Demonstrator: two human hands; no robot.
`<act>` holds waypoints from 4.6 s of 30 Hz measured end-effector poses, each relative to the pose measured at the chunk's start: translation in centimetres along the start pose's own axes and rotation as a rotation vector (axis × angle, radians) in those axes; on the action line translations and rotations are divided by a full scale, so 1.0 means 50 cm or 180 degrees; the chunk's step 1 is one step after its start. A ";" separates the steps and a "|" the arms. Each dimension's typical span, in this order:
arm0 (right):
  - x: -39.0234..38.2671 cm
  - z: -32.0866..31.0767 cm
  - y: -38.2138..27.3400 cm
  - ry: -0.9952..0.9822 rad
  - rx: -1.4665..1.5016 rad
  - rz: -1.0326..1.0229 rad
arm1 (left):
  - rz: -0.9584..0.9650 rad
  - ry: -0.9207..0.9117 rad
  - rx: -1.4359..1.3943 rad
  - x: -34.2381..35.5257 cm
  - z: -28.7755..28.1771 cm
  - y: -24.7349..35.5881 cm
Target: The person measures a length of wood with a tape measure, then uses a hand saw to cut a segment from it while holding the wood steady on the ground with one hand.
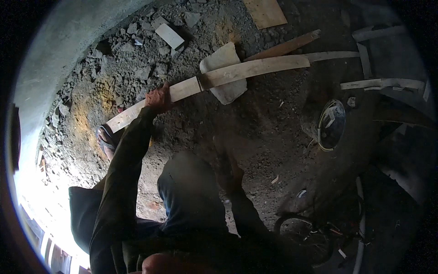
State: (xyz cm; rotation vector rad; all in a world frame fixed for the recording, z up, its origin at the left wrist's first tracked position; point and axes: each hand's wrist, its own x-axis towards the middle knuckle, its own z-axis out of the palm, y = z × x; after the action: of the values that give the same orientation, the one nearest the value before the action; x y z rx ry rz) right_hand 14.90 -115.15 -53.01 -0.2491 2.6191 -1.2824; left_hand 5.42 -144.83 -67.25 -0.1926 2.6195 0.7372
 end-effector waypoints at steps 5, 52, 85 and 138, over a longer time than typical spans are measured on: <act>0.155 0.024 -0.038 -0.0302 0.0383 0.1160 | 0.0079 0.0077 0.0186 0.023 0.018 0.012; 0.119 0.061 0.073 0.0252 0.0251 0.0247 | 0.0134 0.0233 0.0232 0.019 -0.003 0.040; 0.393 0.037 0.332 -0.0005 0.0244 0.0022 | 0.0429 0.0854 -0.0084 -0.047 -0.155 0.040; -0.068 -0.079 0.393 -0.1434 -0.2409 0.1984 | 0.0558 0.0945 0.0301 -0.064 -0.064 -0.031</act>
State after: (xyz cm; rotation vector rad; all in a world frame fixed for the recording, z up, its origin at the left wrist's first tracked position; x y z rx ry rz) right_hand 15.99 -99.42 -65.82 0.1515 2.3537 -0.0083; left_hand 7.55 -147.77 -64.13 -0.0475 2.9766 0.6843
